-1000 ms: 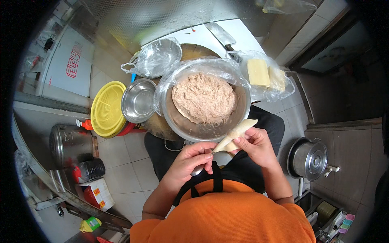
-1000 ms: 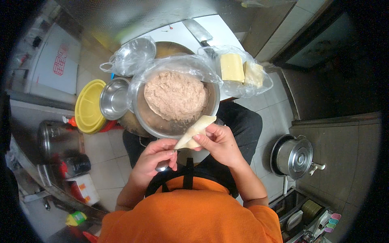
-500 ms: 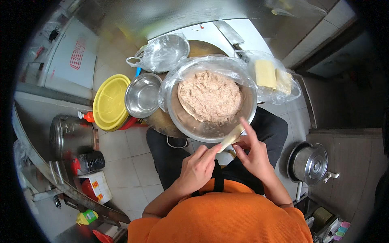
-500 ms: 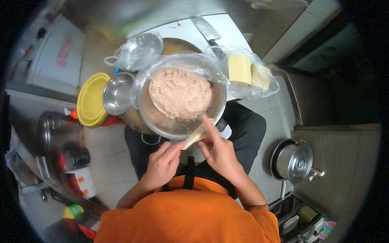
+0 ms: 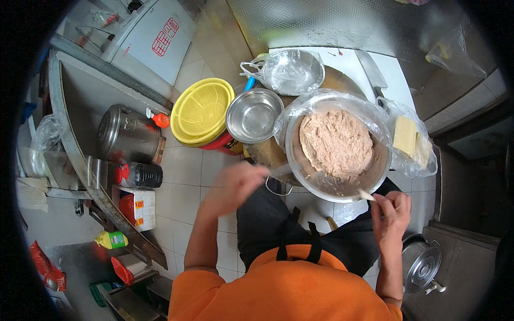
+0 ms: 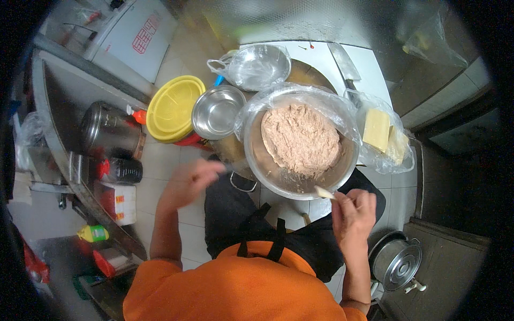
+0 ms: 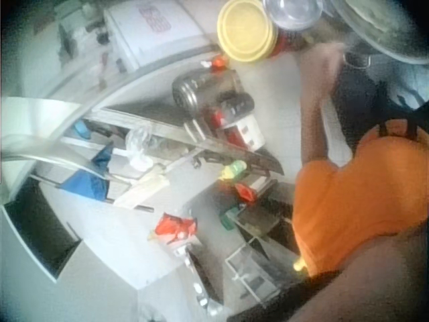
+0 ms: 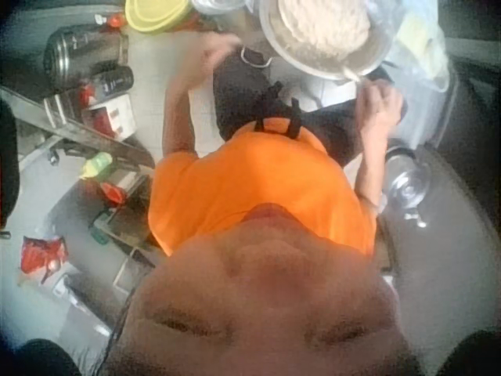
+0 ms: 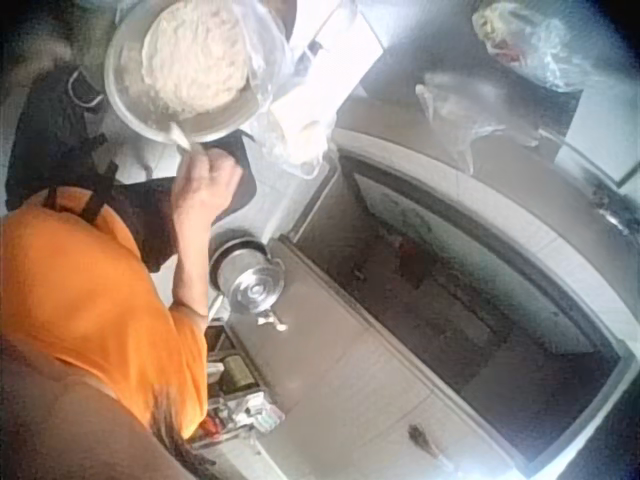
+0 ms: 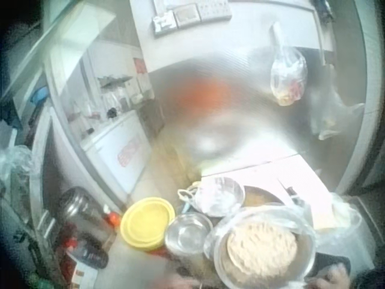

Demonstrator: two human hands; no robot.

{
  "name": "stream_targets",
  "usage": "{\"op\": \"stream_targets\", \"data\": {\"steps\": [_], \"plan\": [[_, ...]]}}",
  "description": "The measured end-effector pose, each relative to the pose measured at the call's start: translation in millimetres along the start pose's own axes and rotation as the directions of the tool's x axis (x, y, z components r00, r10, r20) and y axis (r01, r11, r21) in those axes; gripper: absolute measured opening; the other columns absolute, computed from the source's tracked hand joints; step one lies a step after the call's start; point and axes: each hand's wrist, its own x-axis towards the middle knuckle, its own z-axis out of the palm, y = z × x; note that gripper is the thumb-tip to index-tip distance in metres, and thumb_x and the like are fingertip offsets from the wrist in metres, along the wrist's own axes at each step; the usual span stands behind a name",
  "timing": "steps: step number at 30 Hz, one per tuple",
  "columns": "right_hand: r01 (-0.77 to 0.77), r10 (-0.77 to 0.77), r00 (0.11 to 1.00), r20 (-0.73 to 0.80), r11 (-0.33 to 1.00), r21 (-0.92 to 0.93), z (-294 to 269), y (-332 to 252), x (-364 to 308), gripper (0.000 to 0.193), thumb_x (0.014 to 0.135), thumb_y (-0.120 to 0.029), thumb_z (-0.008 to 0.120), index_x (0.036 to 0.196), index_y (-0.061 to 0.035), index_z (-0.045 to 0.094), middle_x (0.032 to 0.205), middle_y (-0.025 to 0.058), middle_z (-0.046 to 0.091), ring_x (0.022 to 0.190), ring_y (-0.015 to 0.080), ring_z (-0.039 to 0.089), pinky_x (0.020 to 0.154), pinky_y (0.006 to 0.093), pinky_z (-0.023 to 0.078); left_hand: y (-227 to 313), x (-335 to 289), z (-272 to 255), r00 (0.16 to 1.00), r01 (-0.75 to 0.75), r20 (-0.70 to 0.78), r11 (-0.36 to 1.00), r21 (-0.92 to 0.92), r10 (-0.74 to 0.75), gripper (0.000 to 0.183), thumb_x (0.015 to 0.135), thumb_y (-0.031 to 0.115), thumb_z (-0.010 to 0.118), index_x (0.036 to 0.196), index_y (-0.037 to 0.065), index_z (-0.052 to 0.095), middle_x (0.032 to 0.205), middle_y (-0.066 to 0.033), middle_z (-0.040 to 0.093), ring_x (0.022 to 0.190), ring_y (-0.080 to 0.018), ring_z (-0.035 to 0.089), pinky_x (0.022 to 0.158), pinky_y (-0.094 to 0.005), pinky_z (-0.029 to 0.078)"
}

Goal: The person scoops a meat mixture from a large bowl using a spoon and places it onto square dumpling wrappers. They fold each wrapper over the filling to form a dumpling and set it aside. The process repeats with multiple dumplings.

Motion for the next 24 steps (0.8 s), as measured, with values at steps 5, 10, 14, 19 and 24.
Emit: {"op": "stream_targets", "data": {"steps": [5,10,14,19,24], "plan": [[-0.201,0.169,0.979,0.115,0.897,0.393,9.8,-12.2,-1.8,0.006,0.082,-0.003,0.07,0.088,-0.0005,0.069,0.092,0.0142,0.066,0.087,0.028,0.062,0.078,0.0362,0.05,-55.3,43.2,-16.1,0.943,0.204,-0.328,0.691,0.693,0.05,0.007,0.086,0.009,0.059,0.091,0.007,0.065,0.087,-0.0097,0.064,0.077,-0.03,0.065,0.072,-0.0438,0.046],[-0.653,0.235,0.719,0.654,-0.095,0.751,35.0,-33.7,-15.7,0.014,0.098,-0.008,0.06,0.108,0.0014,0.063,0.097,0.0116,0.073,0.08,0.0173,0.07,0.073,0.0294,0.057,-75.3,72.9,-4.6,0.983,0.166,-0.182,0.426,0.889,-0.002,0.007,0.084,0.007,0.057,0.082,0.009,0.063,0.088,-0.007,0.064,0.076,-0.0246,0.066,0.075,-0.0417,0.043],[-0.705,0.231,0.625,0.746,-0.243,0.666,39.7,-30.2,-15.4,0.018,0.1,-0.013,0.057,0.111,0.0005,0.063,0.1,0.0131,0.073,0.086,0.0208,0.072,0.073,0.0309,0.06,-61.7,65.6,-3.9,0.916,0.194,-0.374,0.656,0.729,0.145,0.006,0.084,0.008,0.06,0.083,0.007,0.066,0.079,-0.0109,0.063,0.073,-0.0297,0.064,0.07,-0.0401,0.043],[-0.71,0.321,0.607,0.727,-0.193,0.677,39.3,-21.8,-8.1,0.02,0.099,-0.011,0.058,0.115,0.0006,0.063,0.105,0.013,0.072,0.089,0.0207,0.072,0.075,0.0305,0.06,-5.7,28.7,16.3,0.924,0.037,-0.382,0.999,0.011,-0.03,0.01,0.08,0.01,0.074,0.087,0.006,0.071,0.072,-0.006,0.061,0.065,-0.0223,0.056,0.064,-0.0361,0.042],[-0.659,0.267,0.697,0.666,-0.127,0.741,47.4,-23.6,-2.0,0.018,0.101,-0.009,0.056,0.112,0.0015,0.065,0.1,0.0095,0.073,0.085,0.0132,0.07,0.073,0.025,0.055,43.6,24.6,60.8,0.96,-0.141,-0.249,0.989,-0.047,0.125,0.014,0.075,0.009,0.079,0.085,0.007,0.071,0.072,-0.0035,0.062,0.065,-0.0209,0.054,0.065,-0.0341,0.042]]}}
